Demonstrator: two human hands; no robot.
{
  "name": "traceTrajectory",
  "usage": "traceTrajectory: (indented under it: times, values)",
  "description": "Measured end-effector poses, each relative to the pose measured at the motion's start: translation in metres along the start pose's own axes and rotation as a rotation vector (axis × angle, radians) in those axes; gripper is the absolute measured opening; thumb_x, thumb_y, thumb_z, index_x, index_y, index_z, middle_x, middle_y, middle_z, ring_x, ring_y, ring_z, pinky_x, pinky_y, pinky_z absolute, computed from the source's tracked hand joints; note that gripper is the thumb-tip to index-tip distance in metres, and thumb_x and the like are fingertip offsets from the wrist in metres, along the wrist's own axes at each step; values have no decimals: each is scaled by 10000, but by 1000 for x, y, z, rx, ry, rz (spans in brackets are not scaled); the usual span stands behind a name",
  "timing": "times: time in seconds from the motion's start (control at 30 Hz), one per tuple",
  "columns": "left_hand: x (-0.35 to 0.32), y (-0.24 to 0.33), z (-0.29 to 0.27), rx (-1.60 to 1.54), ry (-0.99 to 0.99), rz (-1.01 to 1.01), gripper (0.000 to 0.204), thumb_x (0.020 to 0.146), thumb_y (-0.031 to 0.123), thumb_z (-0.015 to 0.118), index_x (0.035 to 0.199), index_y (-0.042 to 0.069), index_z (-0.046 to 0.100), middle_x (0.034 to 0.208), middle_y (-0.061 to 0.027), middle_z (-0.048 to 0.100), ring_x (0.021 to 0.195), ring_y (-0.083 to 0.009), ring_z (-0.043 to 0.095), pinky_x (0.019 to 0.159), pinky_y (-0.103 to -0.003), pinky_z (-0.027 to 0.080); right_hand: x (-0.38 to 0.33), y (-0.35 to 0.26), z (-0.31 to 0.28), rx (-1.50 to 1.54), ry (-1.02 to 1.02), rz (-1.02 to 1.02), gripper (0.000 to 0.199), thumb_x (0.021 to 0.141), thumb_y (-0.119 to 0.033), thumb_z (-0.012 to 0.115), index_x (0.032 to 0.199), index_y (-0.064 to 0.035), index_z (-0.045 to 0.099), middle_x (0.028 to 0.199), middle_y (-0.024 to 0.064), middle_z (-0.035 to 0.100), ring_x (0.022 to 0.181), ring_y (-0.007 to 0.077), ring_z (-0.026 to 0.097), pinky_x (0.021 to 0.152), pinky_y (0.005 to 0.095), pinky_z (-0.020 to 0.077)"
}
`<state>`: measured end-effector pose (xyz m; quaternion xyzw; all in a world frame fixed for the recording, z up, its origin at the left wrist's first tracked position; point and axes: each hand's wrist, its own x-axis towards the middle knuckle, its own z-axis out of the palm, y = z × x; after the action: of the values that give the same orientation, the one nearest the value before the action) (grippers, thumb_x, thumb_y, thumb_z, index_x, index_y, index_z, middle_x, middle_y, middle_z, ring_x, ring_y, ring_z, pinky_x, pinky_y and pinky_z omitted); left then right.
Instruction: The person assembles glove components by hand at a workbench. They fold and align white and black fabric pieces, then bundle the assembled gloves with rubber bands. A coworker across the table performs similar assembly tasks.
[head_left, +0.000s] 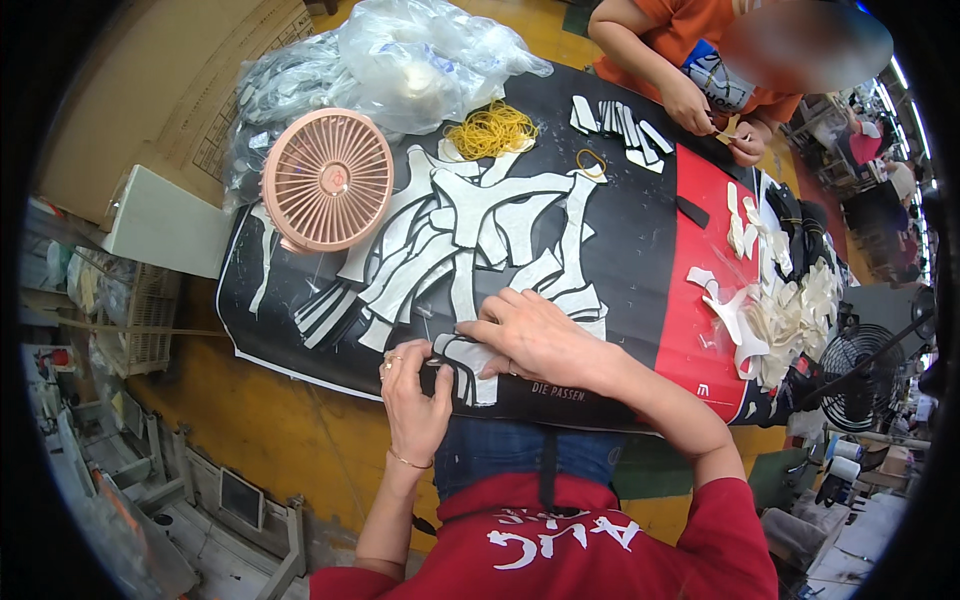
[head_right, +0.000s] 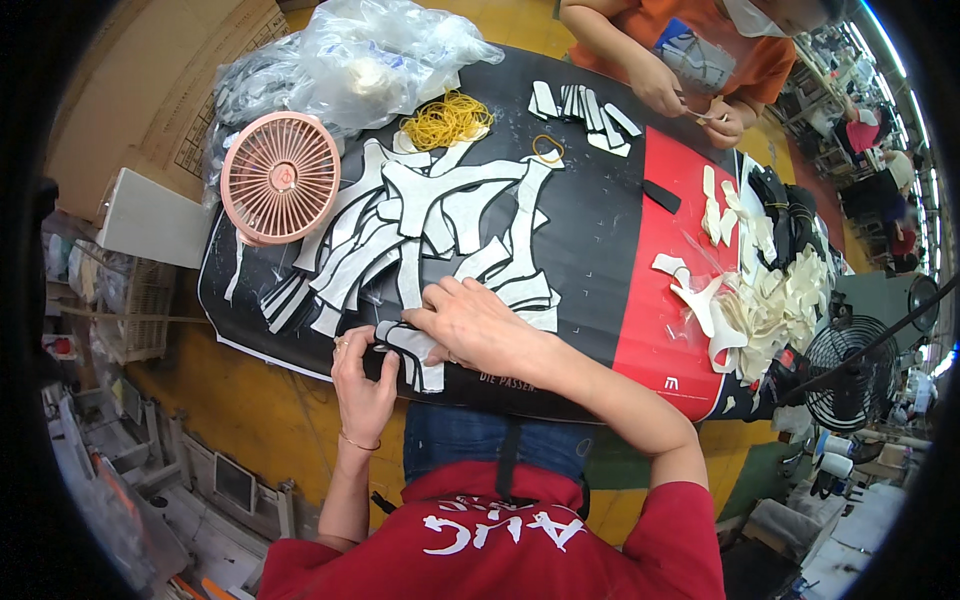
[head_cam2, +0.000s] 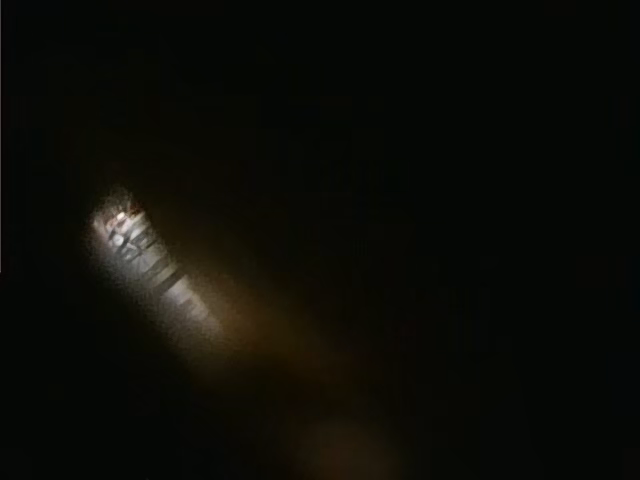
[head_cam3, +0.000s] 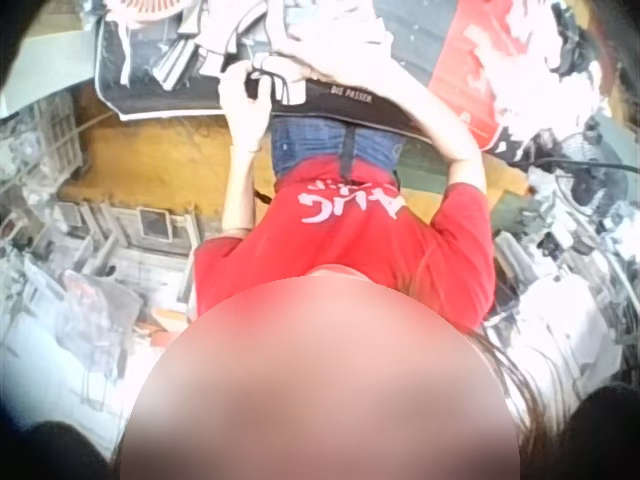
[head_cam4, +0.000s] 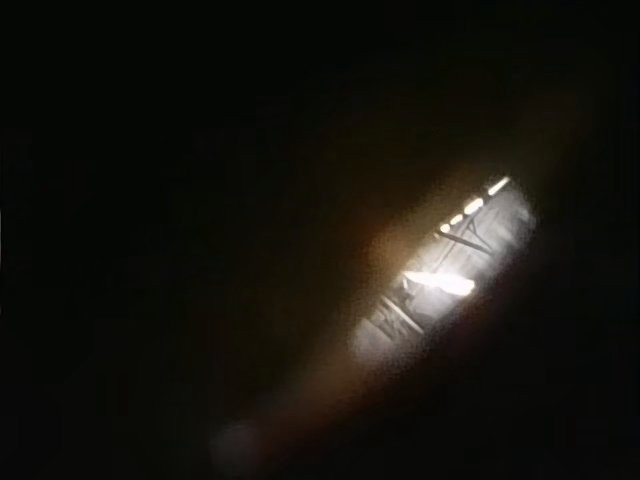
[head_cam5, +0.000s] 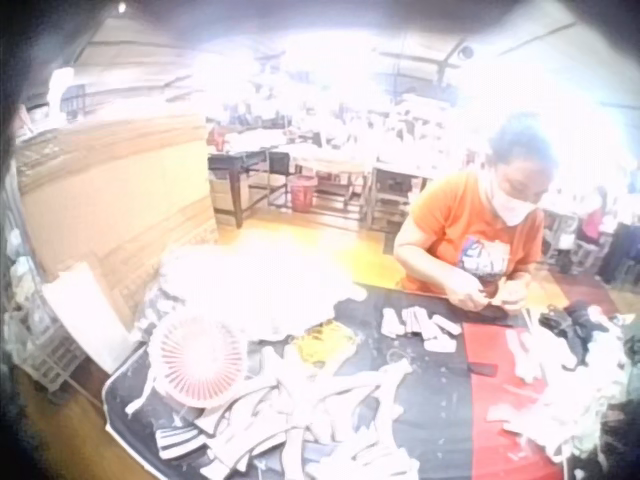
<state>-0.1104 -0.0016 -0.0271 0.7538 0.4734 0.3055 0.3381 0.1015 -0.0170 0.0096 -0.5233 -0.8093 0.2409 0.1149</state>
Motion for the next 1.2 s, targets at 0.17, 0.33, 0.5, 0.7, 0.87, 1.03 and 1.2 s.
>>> traceTrajectory:
  times: [0.17, 0.33, 0.5, 0.7, 0.87, 1.03, 1.2]
  values:
    - [-6, 15, -1, -523, 33, -149, 285, 830, -91, 666, 1100, -26, 603, 984, -117, 664, 884, -180, 669, 767, -296, 532, -8, -6, -6, 32, 119, -47, 337, 784, -239, 757, 1029, -62, 607, 1126, 118, 520, 1084, 290, 506, 914, 405, 428]
    - [-9, 35, -19, -503, -10, 3, 235, 799, -99, 706, 1016, -9, 711, 924, -112, 738, 834, -177, 709, 768, -282, 549, -26, -10, -13, -28, 162, -143, 287, 755, -184, 757, 980, -118, 591, 1063, 45, 614, 1047, 210, 593, 957, 409, 430]
    - [-7, 56, -31, -510, -290, 426, 149, 828, -1, 671, 946, 51, 745, 935, -95, 744, 892, -215, 724, 778, -310, 521, -71, -36, -46, -85, 40, -82, 402, 710, -192, 761, 1094, -155, 647, 929, -16, 656, 914, 183, 633, 924, 370, 443]
    - [37, 73, 34, -27, -144, 291, 354, 838, 247, 746, 1106, 25, 684, 1042, -154, 631, 997, -324, 607, 893, -412, 432, -136, -33, -98, 46, -59, 194, 304, 748, -215, 764, 1031, -146, 679, 889, 13, 635, 882, 210, 625, 839, 362, 428]
    - [58, 68, 99, 304, -105, 226, 391, 804, 324, 780, 1075, 69, 660, 1070, -113, 605, 1056, -310, 546, 909, -424, 389, -154, -18, -93, -42, -57, 398, 239, 830, -252, 724, 999, -86, 693, 900, 49, 648, 900, 248, 625, 800, 362, 418]
    - [54, 71, 82, 113, -126, 208, 281, 815, 211, 776, 1023, 66, 655, 952, -77, 651, 938, -279, 608, 879, -384, 399, -143, -8, -91, 2, -68, 372, 258, 795, -225, 747, 985, -61, 686, 1013, 68, 635, 978, 259, 606, 841, 381, 428]
    - [45, 72, 39, -276, -353, -19, 197, 847, 63, 715, 1027, -18, 701, 861, -161, 720, 677, -290, 673, 643, -348, 518, -115, 0, -82, -55, -14, 158, 260, 775, -177, 751, 939, 10, 675, 1254, 153, 559, 1179, 305, 527, 912, 405, 435]
